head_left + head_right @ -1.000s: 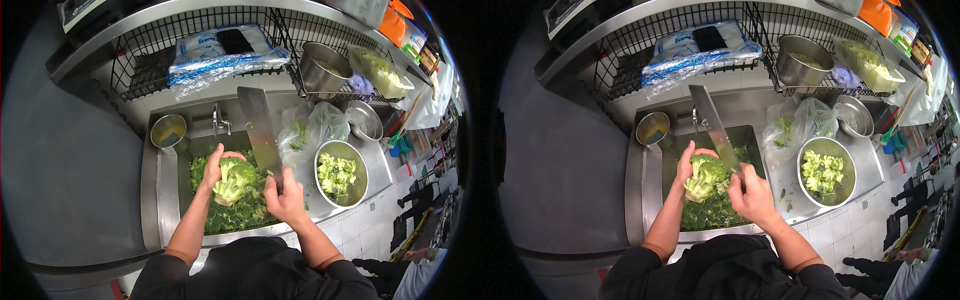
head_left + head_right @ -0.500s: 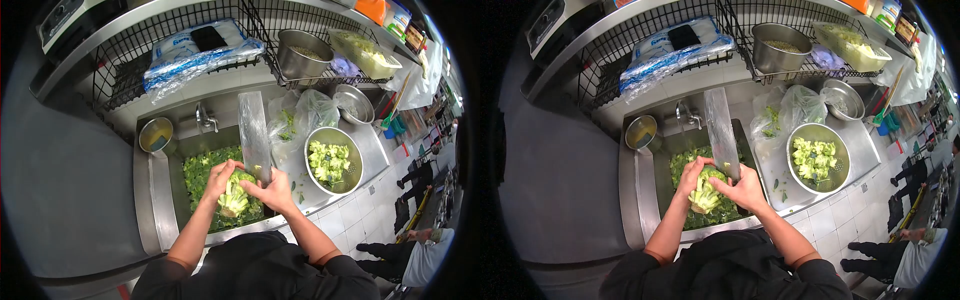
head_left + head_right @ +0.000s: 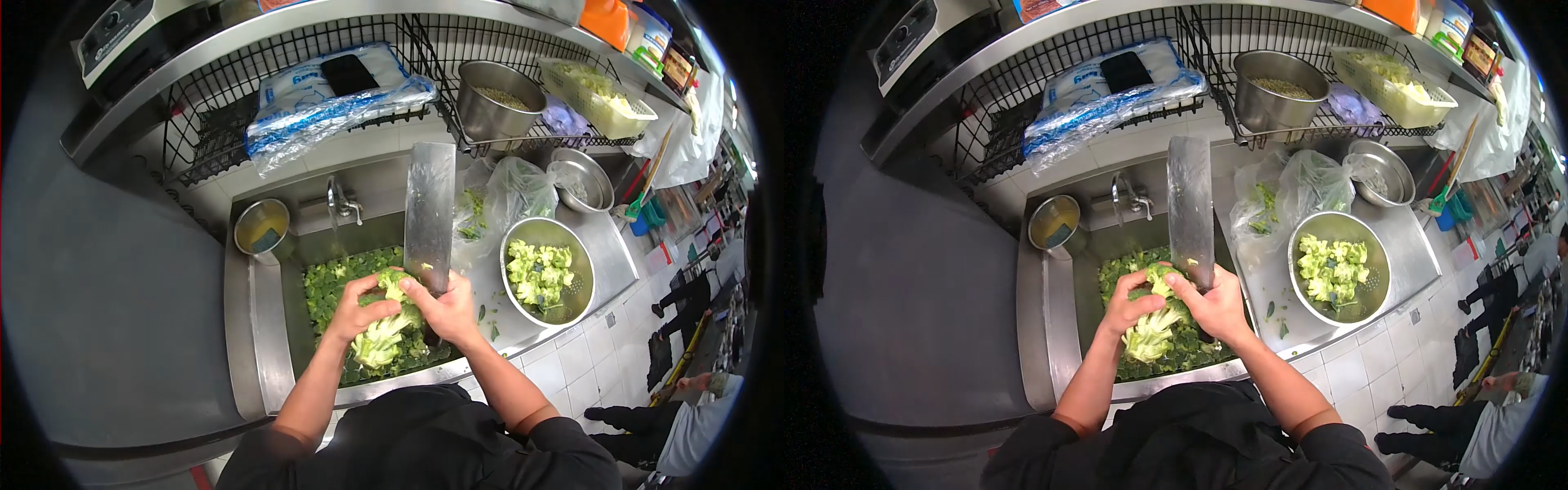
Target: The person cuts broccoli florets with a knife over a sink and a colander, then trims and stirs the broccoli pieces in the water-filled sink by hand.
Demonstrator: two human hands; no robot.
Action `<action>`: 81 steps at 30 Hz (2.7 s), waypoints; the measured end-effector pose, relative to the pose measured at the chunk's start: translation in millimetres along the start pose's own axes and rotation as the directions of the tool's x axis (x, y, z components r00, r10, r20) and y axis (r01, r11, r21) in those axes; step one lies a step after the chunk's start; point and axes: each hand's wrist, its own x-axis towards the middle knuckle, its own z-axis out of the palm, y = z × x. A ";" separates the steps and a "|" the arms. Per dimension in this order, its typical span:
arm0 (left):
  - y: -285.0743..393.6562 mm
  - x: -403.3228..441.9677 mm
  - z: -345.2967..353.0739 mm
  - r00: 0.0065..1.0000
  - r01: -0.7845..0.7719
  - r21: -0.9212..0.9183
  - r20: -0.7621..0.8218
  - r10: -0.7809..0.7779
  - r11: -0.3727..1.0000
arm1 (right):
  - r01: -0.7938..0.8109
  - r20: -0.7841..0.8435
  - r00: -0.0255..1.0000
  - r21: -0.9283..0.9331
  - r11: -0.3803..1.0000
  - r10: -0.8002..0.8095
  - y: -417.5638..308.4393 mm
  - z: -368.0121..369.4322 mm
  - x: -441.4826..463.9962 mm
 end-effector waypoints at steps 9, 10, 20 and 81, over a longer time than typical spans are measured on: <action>-17.6 14.7 6.0 0.982 -0.018 0.333 -0.173 0.080 0.943 | 0.419 0.197 0.872 -0.774 0.475 -0.448 13.1 -58.9 -3.2; -25.4 14.7 9.6 0.961 -0.047 0.494 -0.216 0.174 0.868 | 0.511 0.326 0.812 -0.798 0.320 -0.484 12.1 -65.0 -5.3; -43.5 72.0 89.6 0.978 -0.195 0.432 0.147 0.145 0.881 | 0.382 0.344 0.851 -0.924 0.019 -0.396 5.1 -135.0 -45.3; -190.2 220.5 306.1 0.675 0.028 0.184 -0.729 0.117 0.983 | -0.021 0.007 0.997 -0.934 0.357 0.078 39.5 -315.6 -58.7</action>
